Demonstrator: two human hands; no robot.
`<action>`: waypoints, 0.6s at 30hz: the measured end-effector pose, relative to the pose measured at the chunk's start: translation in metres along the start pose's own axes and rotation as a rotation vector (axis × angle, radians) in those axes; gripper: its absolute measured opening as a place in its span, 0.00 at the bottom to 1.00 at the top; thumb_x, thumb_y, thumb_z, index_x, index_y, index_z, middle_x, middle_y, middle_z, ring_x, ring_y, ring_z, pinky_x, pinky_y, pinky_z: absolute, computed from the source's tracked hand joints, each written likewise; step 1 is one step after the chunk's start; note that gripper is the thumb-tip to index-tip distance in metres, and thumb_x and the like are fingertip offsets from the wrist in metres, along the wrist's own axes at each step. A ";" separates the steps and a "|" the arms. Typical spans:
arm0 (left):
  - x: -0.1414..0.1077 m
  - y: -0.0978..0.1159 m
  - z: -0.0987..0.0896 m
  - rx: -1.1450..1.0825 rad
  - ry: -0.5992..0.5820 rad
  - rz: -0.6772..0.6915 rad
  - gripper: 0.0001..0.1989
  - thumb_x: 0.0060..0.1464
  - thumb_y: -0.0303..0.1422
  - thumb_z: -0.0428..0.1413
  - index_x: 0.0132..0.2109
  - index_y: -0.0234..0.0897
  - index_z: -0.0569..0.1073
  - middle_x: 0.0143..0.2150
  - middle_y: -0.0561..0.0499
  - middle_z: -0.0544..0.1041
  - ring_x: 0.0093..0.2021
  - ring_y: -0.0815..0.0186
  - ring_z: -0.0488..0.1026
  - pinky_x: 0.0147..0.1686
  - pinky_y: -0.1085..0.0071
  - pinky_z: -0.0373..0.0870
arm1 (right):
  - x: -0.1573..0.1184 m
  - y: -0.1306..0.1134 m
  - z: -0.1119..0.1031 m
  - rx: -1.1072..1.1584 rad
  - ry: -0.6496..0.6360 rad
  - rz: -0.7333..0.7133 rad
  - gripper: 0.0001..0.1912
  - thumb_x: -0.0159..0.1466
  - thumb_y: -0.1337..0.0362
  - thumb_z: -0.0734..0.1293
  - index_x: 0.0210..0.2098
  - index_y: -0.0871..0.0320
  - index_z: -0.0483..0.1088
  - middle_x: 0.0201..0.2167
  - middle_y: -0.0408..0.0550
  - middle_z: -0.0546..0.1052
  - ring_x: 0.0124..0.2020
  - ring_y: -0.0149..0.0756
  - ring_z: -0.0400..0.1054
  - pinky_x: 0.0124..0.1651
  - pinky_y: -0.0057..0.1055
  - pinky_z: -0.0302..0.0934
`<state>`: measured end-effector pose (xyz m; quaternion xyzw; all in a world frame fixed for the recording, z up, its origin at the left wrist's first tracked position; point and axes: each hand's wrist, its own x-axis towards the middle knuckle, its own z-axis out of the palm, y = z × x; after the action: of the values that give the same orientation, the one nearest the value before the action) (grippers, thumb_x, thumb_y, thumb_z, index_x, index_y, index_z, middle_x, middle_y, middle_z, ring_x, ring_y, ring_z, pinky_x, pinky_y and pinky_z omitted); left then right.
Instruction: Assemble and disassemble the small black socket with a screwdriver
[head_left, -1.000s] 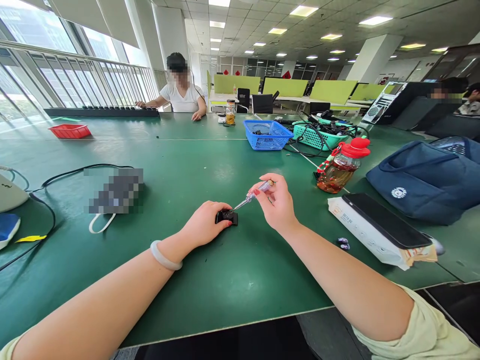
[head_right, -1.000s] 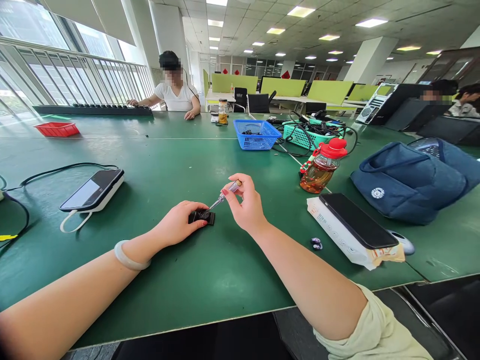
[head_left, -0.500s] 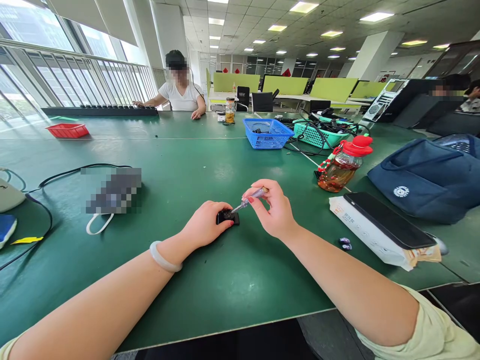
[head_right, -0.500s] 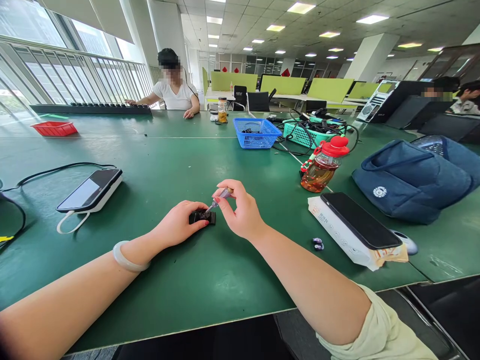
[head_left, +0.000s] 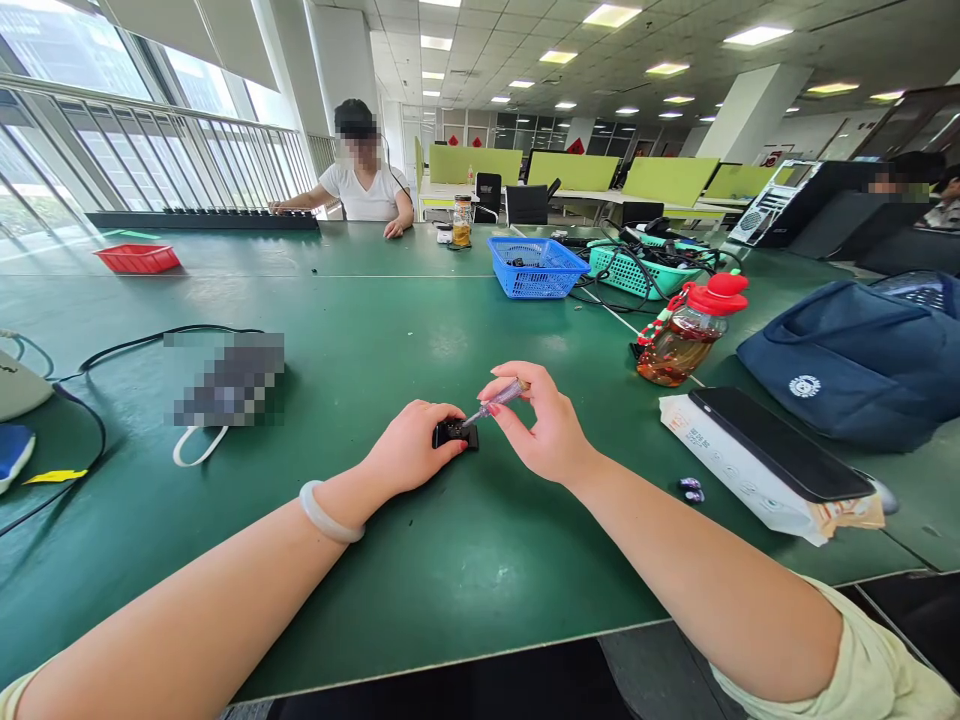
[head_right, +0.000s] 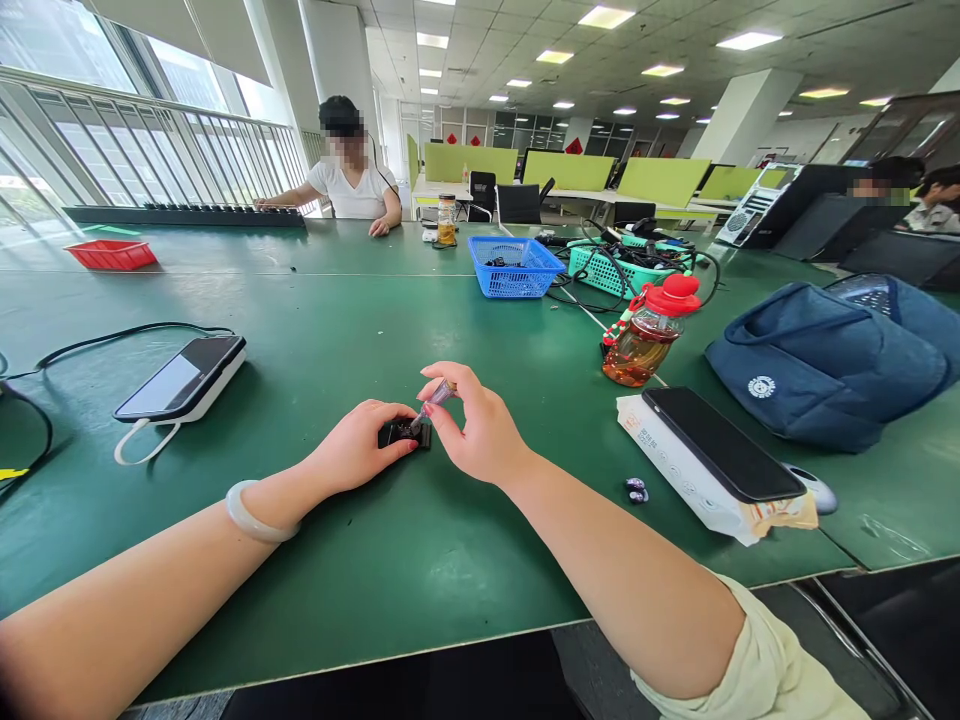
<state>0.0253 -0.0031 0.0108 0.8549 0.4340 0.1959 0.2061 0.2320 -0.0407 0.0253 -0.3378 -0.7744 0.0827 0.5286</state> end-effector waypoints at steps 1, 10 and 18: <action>0.000 0.000 0.000 -0.003 0.002 0.000 0.15 0.57 0.38 0.58 0.49 0.41 0.78 0.46 0.47 0.80 0.51 0.53 0.73 0.54 0.56 0.72 | 0.000 0.000 0.000 0.001 -0.003 0.007 0.17 0.68 0.70 0.64 0.55 0.50 0.60 0.39 0.45 0.80 0.40 0.34 0.78 0.50 0.37 0.73; 0.000 -0.002 0.002 -0.009 0.006 0.002 0.14 0.58 0.38 0.58 0.49 0.42 0.77 0.47 0.47 0.80 0.51 0.52 0.72 0.54 0.55 0.71 | -0.001 0.004 0.001 0.010 0.077 0.026 0.16 0.69 0.67 0.64 0.55 0.50 0.60 0.38 0.45 0.80 0.38 0.34 0.78 0.48 0.38 0.74; -0.001 -0.002 0.001 -0.014 0.005 0.005 0.13 0.58 0.38 0.58 0.49 0.41 0.78 0.45 0.47 0.80 0.51 0.52 0.72 0.53 0.55 0.72 | -0.001 0.004 0.002 0.017 0.044 0.052 0.18 0.69 0.69 0.64 0.56 0.50 0.60 0.38 0.44 0.80 0.39 0.33 0.78 0.48 0.37 0.74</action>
<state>0.0244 -0.0028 0.0088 0.8540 0.4308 0.2015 0.2107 0.2321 -0.0382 0.0216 -0.3551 -0.7529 0.0958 0.5459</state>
